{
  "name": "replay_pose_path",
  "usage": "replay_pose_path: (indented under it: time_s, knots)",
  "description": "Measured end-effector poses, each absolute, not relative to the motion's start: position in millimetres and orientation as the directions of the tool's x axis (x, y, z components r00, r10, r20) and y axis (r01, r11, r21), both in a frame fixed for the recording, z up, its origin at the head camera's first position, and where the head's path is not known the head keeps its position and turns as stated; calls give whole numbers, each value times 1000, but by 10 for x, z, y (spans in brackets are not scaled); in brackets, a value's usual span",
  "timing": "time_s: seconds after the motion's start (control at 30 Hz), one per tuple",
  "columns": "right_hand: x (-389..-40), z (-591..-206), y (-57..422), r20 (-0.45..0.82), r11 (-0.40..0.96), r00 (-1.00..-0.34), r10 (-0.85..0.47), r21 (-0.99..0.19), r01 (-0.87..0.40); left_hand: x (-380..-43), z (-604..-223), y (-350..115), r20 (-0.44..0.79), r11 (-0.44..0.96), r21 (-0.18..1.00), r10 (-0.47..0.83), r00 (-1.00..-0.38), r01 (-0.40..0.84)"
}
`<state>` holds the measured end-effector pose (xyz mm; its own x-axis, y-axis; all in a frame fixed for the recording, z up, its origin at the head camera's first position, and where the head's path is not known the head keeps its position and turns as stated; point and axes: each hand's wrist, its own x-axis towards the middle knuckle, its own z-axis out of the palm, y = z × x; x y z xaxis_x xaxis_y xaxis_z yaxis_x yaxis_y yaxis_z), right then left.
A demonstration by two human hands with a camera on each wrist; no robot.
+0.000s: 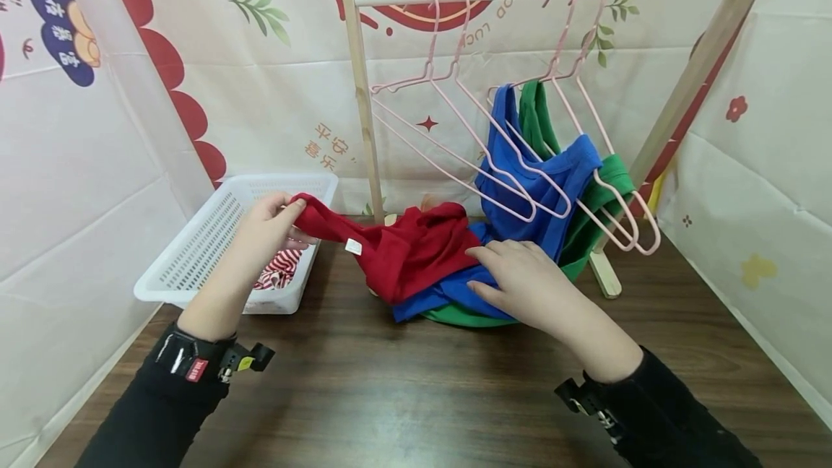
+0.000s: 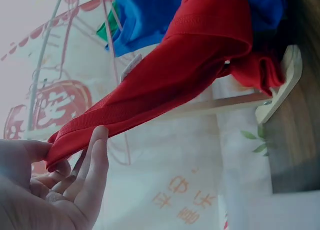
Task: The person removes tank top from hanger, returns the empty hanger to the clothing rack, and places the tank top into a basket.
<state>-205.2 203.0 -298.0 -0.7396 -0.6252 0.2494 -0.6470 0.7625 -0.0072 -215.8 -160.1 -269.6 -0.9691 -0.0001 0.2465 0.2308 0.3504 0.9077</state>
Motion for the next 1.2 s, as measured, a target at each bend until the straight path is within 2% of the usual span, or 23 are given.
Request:
replay_pose_path:
  time_s: [0.23,0.47,0.6,0.87,1.03,1.2]
  knots:
    - [-2114,-2990,1924,247,769,-749,-615,-23,-639,-2277,-2776,-1283,244,343,907,50,-969,246]
    - [-2212,-3008,1835,225,786,-775,-590,-57,-615,-2392,-2896,-989,273,224,933,68,-960,281]
    - [-2265,-3041,1809,210,804,-796,-568,-66,-591,-2465,-3002,-853,293,203,931,86,-952,305]
    - [-2344,-3121,1757,147,832,-833,-533,-90,-548,-2589,-3261,-627,287,350,891,59,-956,289]
    - [-2371,-3161,1741,134,840,-844,-519,-103,-533,-2694,-3456,-507,320,437,828,144,-936,350]
    - [-2388,-3181,1732,121,846,-852,-509,-117,-521,-2776,-3626,-418,288,565,729,259,-922,386]
